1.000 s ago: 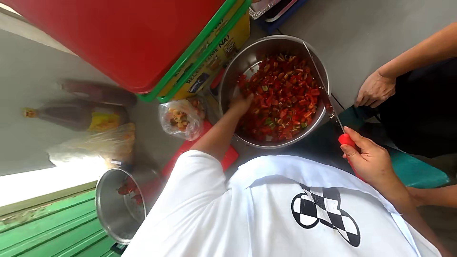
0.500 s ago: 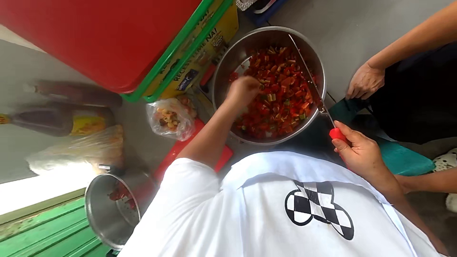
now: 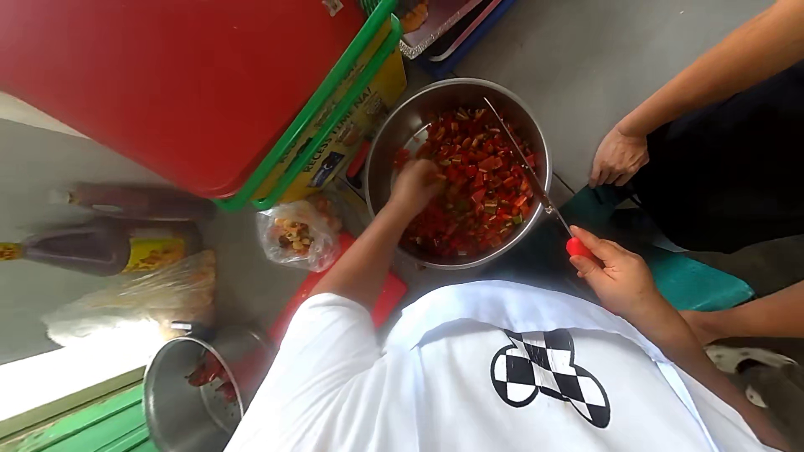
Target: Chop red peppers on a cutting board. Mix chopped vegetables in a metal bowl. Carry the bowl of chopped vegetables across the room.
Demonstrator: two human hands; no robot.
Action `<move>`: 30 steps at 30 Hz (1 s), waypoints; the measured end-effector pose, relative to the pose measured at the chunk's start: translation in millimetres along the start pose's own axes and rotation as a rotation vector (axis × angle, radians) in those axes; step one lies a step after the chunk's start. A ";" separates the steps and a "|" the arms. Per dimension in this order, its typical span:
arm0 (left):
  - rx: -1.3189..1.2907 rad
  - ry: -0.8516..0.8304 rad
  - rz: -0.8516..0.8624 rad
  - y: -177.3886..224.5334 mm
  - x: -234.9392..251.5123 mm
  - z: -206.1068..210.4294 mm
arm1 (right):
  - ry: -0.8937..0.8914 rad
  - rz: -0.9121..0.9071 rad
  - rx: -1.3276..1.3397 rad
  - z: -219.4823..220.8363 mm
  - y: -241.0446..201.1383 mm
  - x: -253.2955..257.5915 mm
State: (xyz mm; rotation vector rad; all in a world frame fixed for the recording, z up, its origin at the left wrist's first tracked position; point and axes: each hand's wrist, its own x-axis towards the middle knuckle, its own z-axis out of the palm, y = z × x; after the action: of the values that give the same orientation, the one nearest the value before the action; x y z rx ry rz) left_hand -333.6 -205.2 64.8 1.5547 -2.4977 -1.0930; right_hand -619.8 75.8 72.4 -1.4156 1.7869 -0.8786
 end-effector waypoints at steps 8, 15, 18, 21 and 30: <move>0.182 0.039 0.149 46.5 18.4 3.2 | 0.018 0.003 -0.003 2.6 -3.0 1.5; 0.351 -0.022 0.117 58.9 80.4 66.0 | 0.005 0.005 -0.034 1.8 -5.2 3.8; 0.227 0.045 0.096 59.1 75.5 63.8 | 0.026 0.005 -0.032 -0.3 -4.8 1.5; -0.049 0.057 -0.015 56.1 66.1 48.3 | 0.012 0.025 -0.038 0.6 -4.1 0.7; -1.201 0.271 -0.385 55.1 47.4 36.9 | -0.076 -0.030 -0.197 11.8 -12.3 9.9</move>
State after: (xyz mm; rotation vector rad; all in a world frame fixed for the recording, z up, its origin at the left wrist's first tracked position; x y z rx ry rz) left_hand -413.9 -207.6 51.3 1.5313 -0.9262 -1.7418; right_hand -605.2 62.9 75.4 -1.5818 1.8388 -0.6686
